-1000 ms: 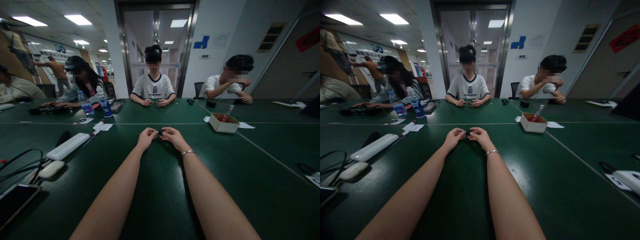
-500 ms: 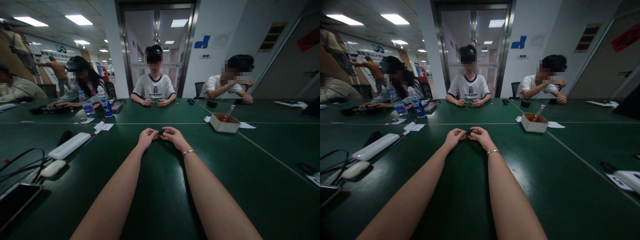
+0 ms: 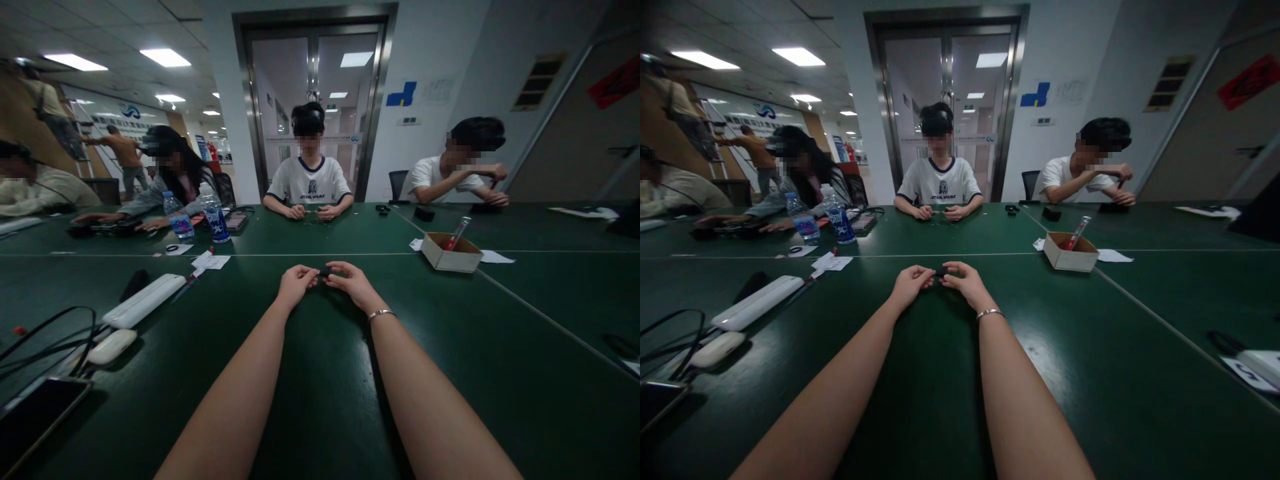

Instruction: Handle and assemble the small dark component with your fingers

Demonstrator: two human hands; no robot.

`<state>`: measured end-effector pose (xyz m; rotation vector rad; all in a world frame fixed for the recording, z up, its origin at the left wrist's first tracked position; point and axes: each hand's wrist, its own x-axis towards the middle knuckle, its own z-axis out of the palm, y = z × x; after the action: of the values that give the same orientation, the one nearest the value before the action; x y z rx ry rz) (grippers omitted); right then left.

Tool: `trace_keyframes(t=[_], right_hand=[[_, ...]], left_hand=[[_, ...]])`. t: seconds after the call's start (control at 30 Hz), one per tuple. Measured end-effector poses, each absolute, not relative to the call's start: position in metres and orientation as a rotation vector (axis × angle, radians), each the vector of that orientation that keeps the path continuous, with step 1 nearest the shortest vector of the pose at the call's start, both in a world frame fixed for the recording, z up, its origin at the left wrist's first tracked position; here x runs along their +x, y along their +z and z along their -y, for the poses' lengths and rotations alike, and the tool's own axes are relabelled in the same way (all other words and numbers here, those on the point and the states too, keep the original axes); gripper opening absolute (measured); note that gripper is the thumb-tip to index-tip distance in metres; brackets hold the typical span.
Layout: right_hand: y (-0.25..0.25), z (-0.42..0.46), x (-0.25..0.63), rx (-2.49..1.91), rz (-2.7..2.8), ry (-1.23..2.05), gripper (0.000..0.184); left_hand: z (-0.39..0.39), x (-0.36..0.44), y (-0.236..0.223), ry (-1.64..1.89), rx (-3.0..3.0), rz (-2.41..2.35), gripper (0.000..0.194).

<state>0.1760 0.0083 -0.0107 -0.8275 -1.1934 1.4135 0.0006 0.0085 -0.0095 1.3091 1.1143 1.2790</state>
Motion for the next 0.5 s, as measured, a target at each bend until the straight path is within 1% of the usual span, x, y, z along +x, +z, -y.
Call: trace_keyframes(t=[0.5], right_hand=[[-0.009, -0.0072, 0.1765, -0.8, 1.242, 1.408, 0.035]], left_hand=[[-0.009, -0.0013, -0.0092, 1.259, 1.353, -1.145, 0.03]])
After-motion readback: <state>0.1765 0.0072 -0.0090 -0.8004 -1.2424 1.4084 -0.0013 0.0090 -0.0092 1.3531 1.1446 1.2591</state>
